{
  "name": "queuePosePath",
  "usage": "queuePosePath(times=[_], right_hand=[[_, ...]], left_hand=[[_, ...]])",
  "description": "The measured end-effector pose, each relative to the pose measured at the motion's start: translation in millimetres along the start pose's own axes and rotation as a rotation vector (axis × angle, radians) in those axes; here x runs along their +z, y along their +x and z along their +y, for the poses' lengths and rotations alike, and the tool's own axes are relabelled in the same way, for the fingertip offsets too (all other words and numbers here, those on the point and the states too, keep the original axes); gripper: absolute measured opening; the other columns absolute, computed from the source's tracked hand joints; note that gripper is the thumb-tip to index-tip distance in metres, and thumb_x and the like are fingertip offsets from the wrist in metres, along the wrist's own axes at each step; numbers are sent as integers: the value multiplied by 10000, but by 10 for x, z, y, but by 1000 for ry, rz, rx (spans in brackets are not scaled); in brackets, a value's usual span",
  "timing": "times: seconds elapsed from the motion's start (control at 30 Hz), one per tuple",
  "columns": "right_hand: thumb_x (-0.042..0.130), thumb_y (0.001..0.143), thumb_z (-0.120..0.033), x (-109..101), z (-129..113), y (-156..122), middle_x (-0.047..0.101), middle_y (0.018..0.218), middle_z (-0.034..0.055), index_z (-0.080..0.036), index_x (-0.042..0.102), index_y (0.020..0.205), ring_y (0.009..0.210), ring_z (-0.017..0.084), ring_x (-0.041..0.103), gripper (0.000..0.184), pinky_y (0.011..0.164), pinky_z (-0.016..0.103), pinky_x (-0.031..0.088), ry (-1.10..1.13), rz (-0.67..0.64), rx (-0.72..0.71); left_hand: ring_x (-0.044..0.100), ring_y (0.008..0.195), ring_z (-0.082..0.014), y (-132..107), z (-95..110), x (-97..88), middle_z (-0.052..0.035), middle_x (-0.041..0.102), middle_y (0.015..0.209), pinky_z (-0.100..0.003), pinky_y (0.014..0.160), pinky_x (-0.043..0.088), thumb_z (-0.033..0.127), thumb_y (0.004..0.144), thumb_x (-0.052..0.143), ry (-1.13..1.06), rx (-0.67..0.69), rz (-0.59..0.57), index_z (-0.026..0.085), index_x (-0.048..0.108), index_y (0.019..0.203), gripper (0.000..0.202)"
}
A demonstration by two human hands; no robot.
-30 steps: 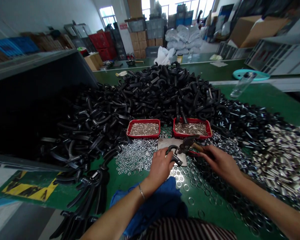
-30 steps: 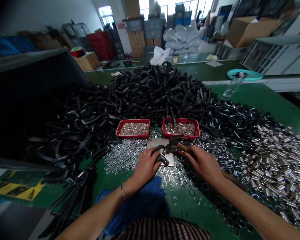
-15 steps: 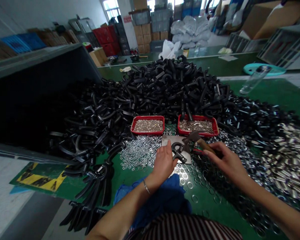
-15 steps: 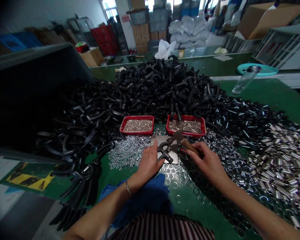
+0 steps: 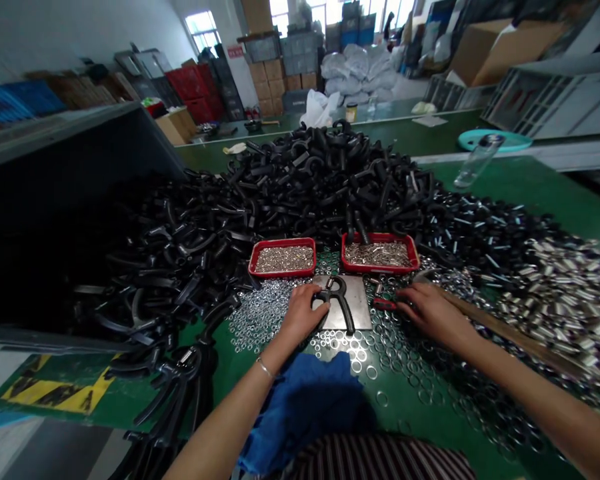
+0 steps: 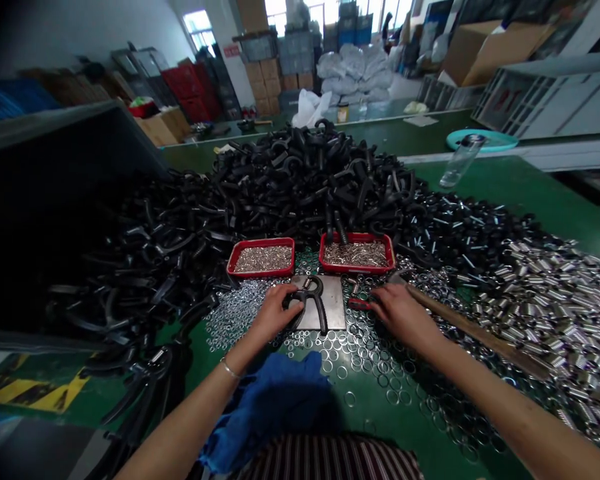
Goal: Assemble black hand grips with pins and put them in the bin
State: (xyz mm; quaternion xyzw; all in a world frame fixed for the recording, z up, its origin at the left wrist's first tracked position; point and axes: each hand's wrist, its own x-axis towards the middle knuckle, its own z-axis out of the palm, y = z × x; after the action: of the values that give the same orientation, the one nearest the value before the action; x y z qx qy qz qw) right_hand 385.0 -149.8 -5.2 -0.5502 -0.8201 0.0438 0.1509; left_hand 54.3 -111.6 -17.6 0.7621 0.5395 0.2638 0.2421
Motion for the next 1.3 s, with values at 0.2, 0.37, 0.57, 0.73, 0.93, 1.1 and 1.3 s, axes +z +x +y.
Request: queuePosePath(times=[0.2,0.37,0.57,0.73,0.93,1.1,1.3], right_hand=[[536,940,-324,116,-211,203,640,923,79,-212,646,893,759,207,650,164,581,288,467,-102,-168,-21],[514,954,-402,-96,-154,360,693,911,91,-201,593,1001,734,230,671,221,625,327,495,75,-37,91],[575,914,-540,112,-607,757,719,841,51,-222,540,982,695,216,704,327,648,368,585,1031,170,371],[601,884,-585,516,-942,879,744,880,54,-249,515,981,662,219,718,361,554,348,595,1214,187,437],[575,896,-600,651,-933,860,753,881,54,-257,497,989,696,234,739,364,555,348,611,1205,184,455],[589,894,-583,618,-971,859,751,894,60,-259,506,981,724,247,742,345,571,363,615,1172,184,454],[596,909,-537,591,-1003,858,750,886,56,-261,507,968,702,241,738,296,552,355,608,1147,193,452]], left_hand=[[514,1206,-277,8,-30,60,-95,609,1226,-463,1056,409,243,781,735,68,124,-63,202,580,1197,447],[519,1109,-286,26,21,40,-87,617,1098,-454,995,436,271,749,774,99,116,-106,172,592,1100,408],[510,1119,-266,-26,62,131,-67,622,1096,-438,1003,421,309,798,760,9,55,-14,197,591,1102,366],[517,1111,-261,-65,60,179,-69,624,1104,-426,992,430,332,810,761,-22,-2,27,201,586,1095,359],[515,1111,-259,-64,2,249,-62,618,1113,-420,998,425,343,801,773,-35,-13,50,208,572,1104,388],[508,1117,-256,-69,-3,251,-63,616,1122,-417,1014,414,342,798,777,-32,-7,49,199,563,1113,407],[510,1121,-265,-55,12,223,-71,618,1118,-429,1003,415,351,796,776,-16,-14,27,203,571,1101,396]])
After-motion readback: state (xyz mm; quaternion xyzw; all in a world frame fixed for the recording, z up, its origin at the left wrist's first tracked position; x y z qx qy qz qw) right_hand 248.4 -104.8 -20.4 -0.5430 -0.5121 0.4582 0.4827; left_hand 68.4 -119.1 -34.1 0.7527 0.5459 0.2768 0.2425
